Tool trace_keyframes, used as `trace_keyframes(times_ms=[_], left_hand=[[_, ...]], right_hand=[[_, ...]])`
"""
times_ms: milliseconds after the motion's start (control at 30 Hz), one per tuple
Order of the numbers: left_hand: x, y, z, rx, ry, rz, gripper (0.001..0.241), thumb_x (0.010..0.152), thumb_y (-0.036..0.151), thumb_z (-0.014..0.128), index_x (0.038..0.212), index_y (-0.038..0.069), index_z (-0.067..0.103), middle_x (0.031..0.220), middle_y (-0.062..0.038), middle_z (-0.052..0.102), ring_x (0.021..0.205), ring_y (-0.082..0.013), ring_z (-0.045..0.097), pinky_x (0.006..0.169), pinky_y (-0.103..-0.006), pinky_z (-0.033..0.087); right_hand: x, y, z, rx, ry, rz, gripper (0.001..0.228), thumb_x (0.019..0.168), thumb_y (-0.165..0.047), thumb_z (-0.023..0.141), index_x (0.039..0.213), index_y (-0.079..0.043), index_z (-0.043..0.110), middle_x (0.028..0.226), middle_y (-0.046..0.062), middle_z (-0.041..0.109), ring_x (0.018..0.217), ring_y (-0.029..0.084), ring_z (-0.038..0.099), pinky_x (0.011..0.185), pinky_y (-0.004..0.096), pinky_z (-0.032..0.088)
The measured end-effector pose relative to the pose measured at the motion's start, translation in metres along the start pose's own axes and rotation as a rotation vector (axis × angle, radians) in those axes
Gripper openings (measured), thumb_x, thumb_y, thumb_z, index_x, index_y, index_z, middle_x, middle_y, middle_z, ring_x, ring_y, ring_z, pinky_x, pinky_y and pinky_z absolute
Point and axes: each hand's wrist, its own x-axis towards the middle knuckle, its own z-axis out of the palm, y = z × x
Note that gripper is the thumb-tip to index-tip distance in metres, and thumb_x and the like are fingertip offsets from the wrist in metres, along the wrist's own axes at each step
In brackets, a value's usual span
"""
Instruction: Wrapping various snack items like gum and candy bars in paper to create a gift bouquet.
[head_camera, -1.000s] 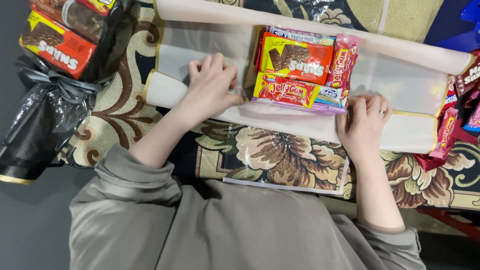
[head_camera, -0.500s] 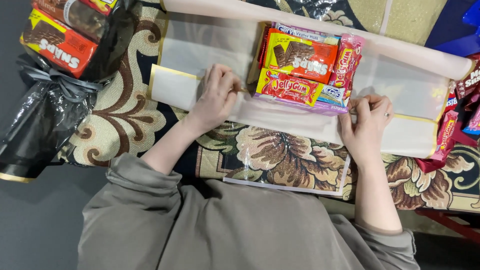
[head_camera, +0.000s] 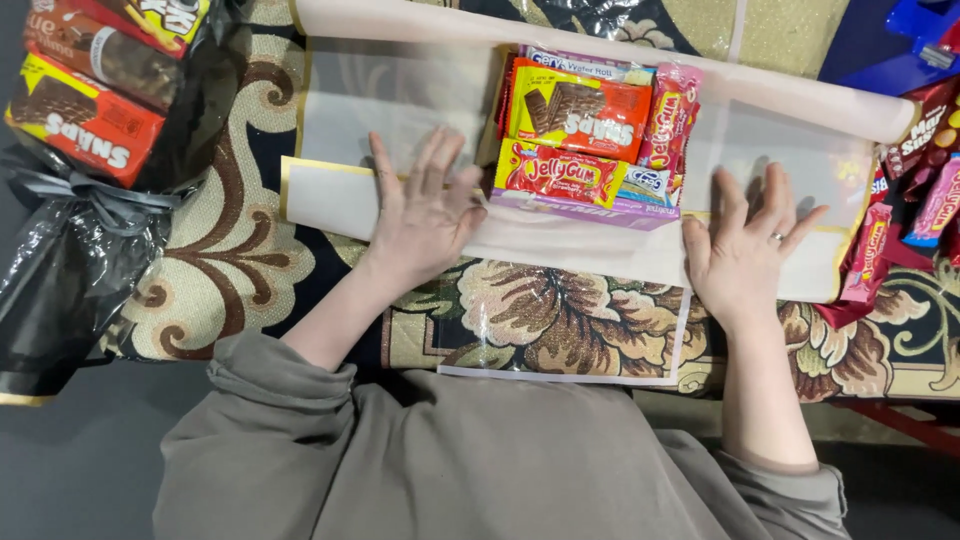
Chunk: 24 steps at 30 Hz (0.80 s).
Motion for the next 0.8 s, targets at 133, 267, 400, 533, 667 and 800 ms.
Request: trace_keyframes(times_ms=[133, 267, 400, 533, 667, 800], left_hand=[[-0.001, -0.001, 0.006, -0.109, 0.028, -0.236, 0.04, 0.096, 0.039, 0.065, 0.116, 0.009, 0.049, 0.138, -0.016, 0.045, 0.143, -0.0366, 0.039, 0.117, -0.0781, -0.001], [0.01, 0.005, -0.004, -0.058, -0.124, -0.431, 0.054, 0.094, 0.059, 0.059, 0.118, 0.011, 0.052, 0.149, -0.02, 0.041, 0.151, -0.0391, 0.026, 0.111, -0.0816, -0.006], [0.013, 0.009, -0.006, -0.076, -0.105, -0.509, 0.052, 0.091, 0.058, 0.063, 0.113, 0.012, 0.051, 0.146, -0.021, 0.043, 0.149, -0.0381, 0.028, 0.112, -0.0808, -0.003], [0.003, 0.019, -0.005, -0.015, 0.219, -0.376, 0.036, 0.093, 0.03, 0.079, 0.112, 0.008, 0.057, 0.127, -0.015, 0.047, 0.122, -0.0337, 0.048, 0.116, -0.0713, 0.019], [-0.004, 0.038, -0.033, 0.084, 0.342, -0.167, 0.012, 0.102, 0.007, 0.067, 0.113, 0.004, 0.066, 0.121, -0.014, 0.056, 0.114, -0.0282, 0.056, 0.119, -0.0559, 0.035], [-0.021, 0.036, -0.002, 0.127, 0.224, -0.137, 0.049, 0.098, 0.022, 0.061, 0.142, 0.001, 0.054, 0.143, -0.02, 0.048, 0.141, -0.0334, 0.036, 0.122, -0.0632, 0.013]], right_hand=[[-0.006, 0.009, -0.006, -0.042, -0.059, 0.102, 0.067, 0.11, -0.047, 0.044, 0.163, -0.008, 0.032, 0.16, 0.042, 0.016, 0.15, 0.065, 0.022, 0.112, 0.082, 0.001], [-0.008, 0.017, -0.003, -0.025, -0.045, 0.116, 0.067, 0.109, -0.047, 0.047, 0.164, -0.011, 0.034, 0.162, 0.038, 0.017, 0.152, 0.059, 0.019, 0.112, 0.081, -0.002], [-0.009, 0.013, -0.012, 0.007, -0.076, 0.166, 0.066, 0.107, -0.041, 0.048, 0.163, -0.009, 0.034, 0.161, 0.04, 0.015, 0.152, 0.061, 0.017, 0.112, 0.079, -0.004], [-0.007, -0.002, -0.024, 0.01, 0.028, 0.114, 0.064, 0.106, -0.032, 0.061, 0.158, -0.003, 0.039, 0.16, 0.039, 0.021, 0.151, 0.06, 0.022, 0.111, 0.08, -0.003], [-0.013, -0.062, -0.045, 0.23, 0.307, -0.186, 0.032, 0.108, -0.004, 0.057, 0.136, 0.01, 0.055, 0.139, 0.03, 0.051, 0.132, 0.047, 0.048, 0.115, 0.059, 0.038], [-0.012, -0.129, -0.006, 0.414, 0.077, -0.419, 0.053, 0.104, -0.044, 0.048, 0.138, -0.006, 0.062, 0.138, 0.019, 0.062, 0.138, 0.038, 0.054, 0.119, 0.053, 0.038]])
